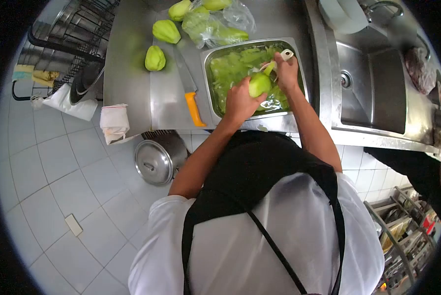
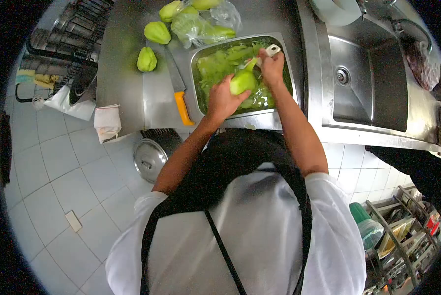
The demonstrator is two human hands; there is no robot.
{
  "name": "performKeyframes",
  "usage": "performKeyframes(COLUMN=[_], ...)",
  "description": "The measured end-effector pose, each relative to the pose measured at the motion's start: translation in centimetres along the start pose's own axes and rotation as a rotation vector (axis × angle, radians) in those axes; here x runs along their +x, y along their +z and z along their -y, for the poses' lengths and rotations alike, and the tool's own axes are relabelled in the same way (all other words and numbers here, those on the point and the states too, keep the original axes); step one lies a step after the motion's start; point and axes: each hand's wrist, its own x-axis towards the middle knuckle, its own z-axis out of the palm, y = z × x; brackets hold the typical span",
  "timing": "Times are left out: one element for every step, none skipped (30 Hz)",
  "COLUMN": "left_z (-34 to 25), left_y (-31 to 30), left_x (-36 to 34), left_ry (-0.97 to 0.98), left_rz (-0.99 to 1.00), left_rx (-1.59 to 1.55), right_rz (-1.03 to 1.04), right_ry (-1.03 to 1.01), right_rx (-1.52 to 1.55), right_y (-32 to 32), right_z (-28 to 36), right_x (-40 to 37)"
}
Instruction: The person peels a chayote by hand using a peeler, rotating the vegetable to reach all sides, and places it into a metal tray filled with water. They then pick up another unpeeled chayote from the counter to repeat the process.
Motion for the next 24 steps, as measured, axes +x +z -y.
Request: performKeyframes(left_z=[0.3,0.8,1.5,1.5,1.6,1.3,1.1,1.1,1.1,1.2,1.3,1.4,1.6,1.7,1.8,2.0,2.1,1.9,1.7,1.6,1.8,1.9,2.0,1.8], left_y=[0.0,0.0,0.3,0.5,0.5,-0.1,-0.6,-0.6,-0.5,-0.4,-0.5,-0.6,-0.5,-0.5,-0.4,-0.4,-0.3,-0.5,-0.8,-1.0,-0.9,-0.6,-0.4,-0.3], left_x=[-0.5,-0.2,0.2,-0.6,-1.7,-1.2,-0.3,-0.3,-0.4,-0.1,-0.2,-0.3,0.0,-0.1,-0.2,-0.3,-0.4,-0.3,-0.4,-0.8,-0.8,-0.9,-1.1,-1.0], left_ry=[0.024,0.002,-0.015,-0.054,-0.077,-0.085,-0.088,-0.060,-0.068,-0.072,-0.076,-0.066,-0.050,-0.038,-0.053,-0.068,-0.081,-0.101,-0.124,-0.151,-0.150,-0.148,-0.148,-0.151], left_rz=[-0.008,-0.019,-0.031,-0.020,0.024,0.040,0.047,0.042,0.044,0.039,0.040,0.036,0.030,0.030,0.039,0.047,0.059,0.071,0.082,0.095,0.094,0.093,0.096,0.093], left_rx=[-0.011,-0.026,-0.045,-0.070,-0.080,-0.088,-0.095,-0.067,-0.070,-0.071,-0.068,-0.071,-0.074,-0.079,-0.084,-0.088,-0.093,-0.093,-0.092,-0.089,-0.074,-0.059,-0.044,-0.047], right_rz=[0.000,-0.059,-0.042,-0.039,-0.034,-0.018,0.001,0.007,0.010,0.071,0.076,0.081,0.087,0.078,0.069,0.060,0.048,0.037,0.028,0.013,0.002,-0.010,0.001,0.015], right_ry=[-0.004,-0.091,-0.139,-0.160,-0.171,-0.153,-0.169,-0.169,-0.163,-0.147,-0.111,-0.082,-0.059,-0.036,-0.011,0.013,0.052,0.090,0.131,0.139,0.142,0.144,0.111,0.074], right_rx=[-0.029,-0.093,-0.104,-0.124,-0.143,-0.151,-0.113,-0.078,-0.047,-0.087,-0.080,-0.072,-0.065,-0.084,-0.102,-0.119,-0.100,-0.082,-0.064,-0.064,-0.063,-0.063,-0.109,-0.157], right_y=[-0.4,-0.4,0.6,1.2,1.6,1.3,1.5,1.3,1.1,0.8,0.9,1.1,1.3,1.4,1.5,1.6,1.5,1.3,1.3,1.2,1.5,1.7,1.5,1.5], right_z=[-0.7,-1.7,-1.0,-0.7,-0.6,-0.6,-0.5,-0.9,-0.9,-0.4,-0.4,-0.1,0.4,0.7,1.0,1.1,1.0,1.0,0.9,0.8,1.2,1.5,1.1,0.7], right_x=[0.1,0.2,1.1,0.7,-0.3,0.1,1.1,0.9,0.3,0.3,-0.1,-0.4,-0.4,-0.8,-1.2,-1.5,-1.9,-2.1,-2.5,-3.0,-3.2,-3.3,-3.6,-3.6])
